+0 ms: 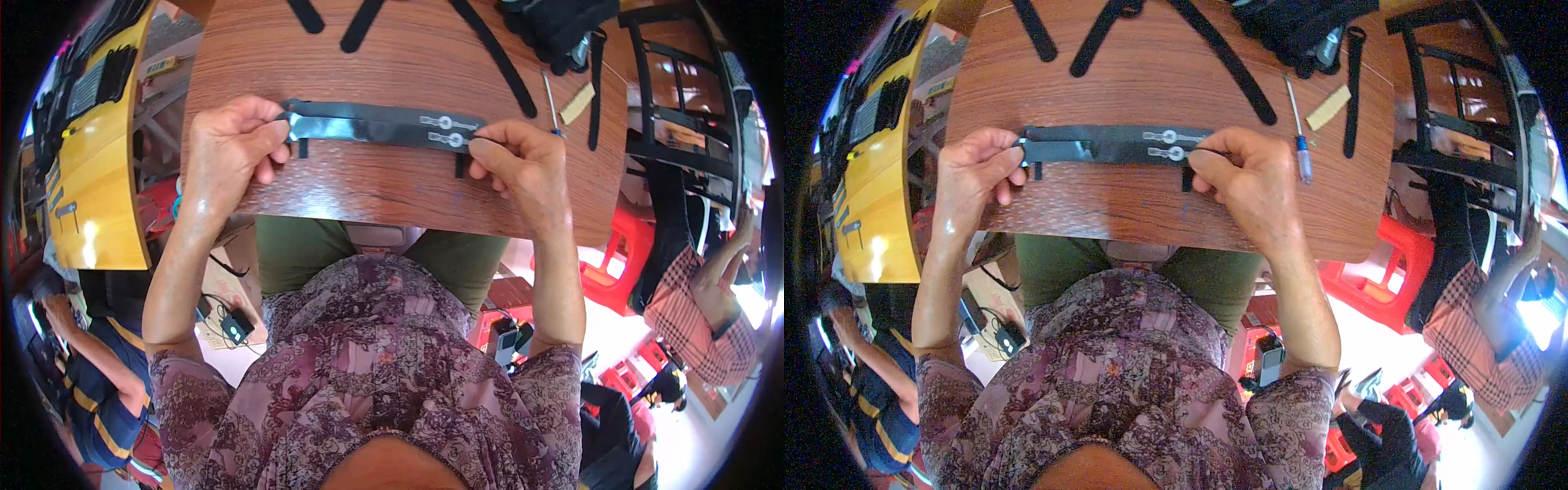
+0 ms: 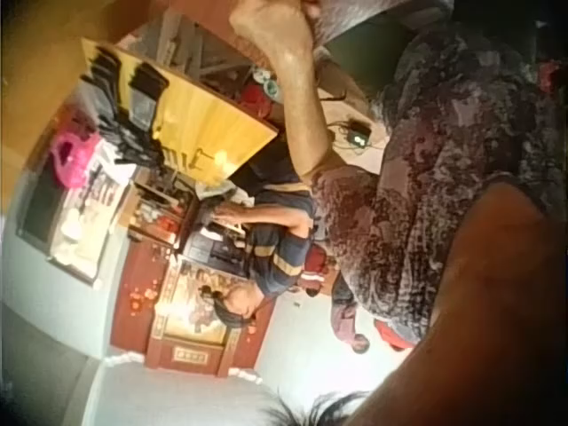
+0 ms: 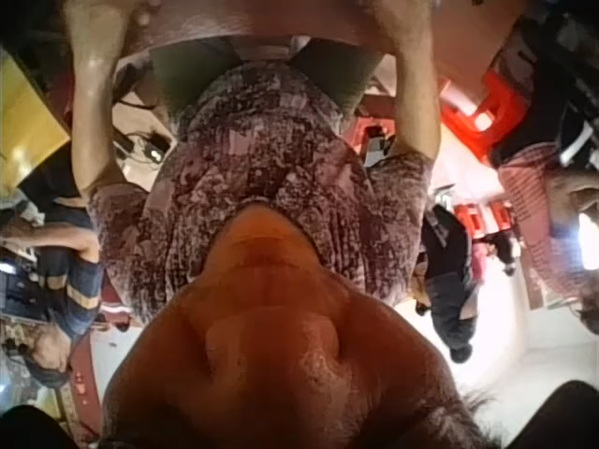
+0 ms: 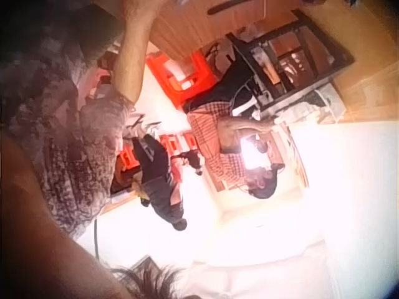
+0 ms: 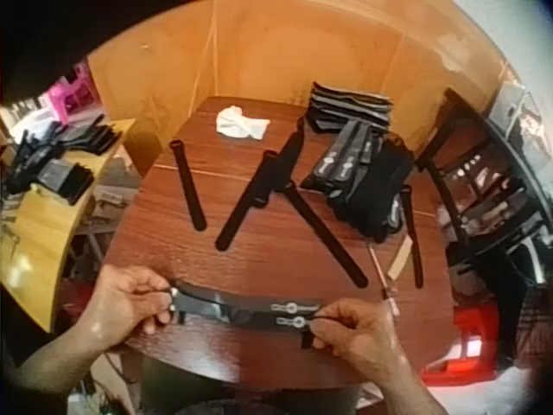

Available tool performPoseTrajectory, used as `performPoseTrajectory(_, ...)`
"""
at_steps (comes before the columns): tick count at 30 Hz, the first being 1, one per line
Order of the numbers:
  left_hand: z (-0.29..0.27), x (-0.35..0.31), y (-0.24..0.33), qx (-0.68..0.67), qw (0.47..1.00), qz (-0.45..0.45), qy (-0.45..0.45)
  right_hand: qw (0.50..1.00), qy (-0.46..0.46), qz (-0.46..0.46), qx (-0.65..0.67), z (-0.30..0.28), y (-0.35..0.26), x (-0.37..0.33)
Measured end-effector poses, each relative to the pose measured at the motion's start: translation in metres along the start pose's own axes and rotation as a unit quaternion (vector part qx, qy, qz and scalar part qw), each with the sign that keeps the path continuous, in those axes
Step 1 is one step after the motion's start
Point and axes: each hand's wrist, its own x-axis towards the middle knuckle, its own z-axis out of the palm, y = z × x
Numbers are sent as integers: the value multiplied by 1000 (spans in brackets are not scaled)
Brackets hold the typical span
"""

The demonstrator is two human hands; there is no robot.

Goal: Assembling and aligning black garment straps onto a wooden template.

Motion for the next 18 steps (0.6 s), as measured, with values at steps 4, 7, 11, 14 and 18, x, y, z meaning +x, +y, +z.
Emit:
performPoseTrajectory(4, -3, 0, -1, 34, 999, -5, 3, 1000, -16, -17, -15, 2, -4, 3)
performPoseTrajectory(7, -4, -1, 5, 48, 999, -19, 8, 1000, -12, -12, -14, 2, -5, 2)
performPoseTrajectory(11, -5, -1, 2, 56, 998, -24, 17, 1000, -19, -11, -17, 4, -4, 5)
performPoseTrajectory(14, 1, 0, 5, 3, 1000, -20, 0, 1000, -7, -9, -9, 2, -1, 3)
performPoseTrajectory(18, 3, 0, 5, 7, 999, -36, -1, 1000, -7, -20, 21, 0, 6, 4)
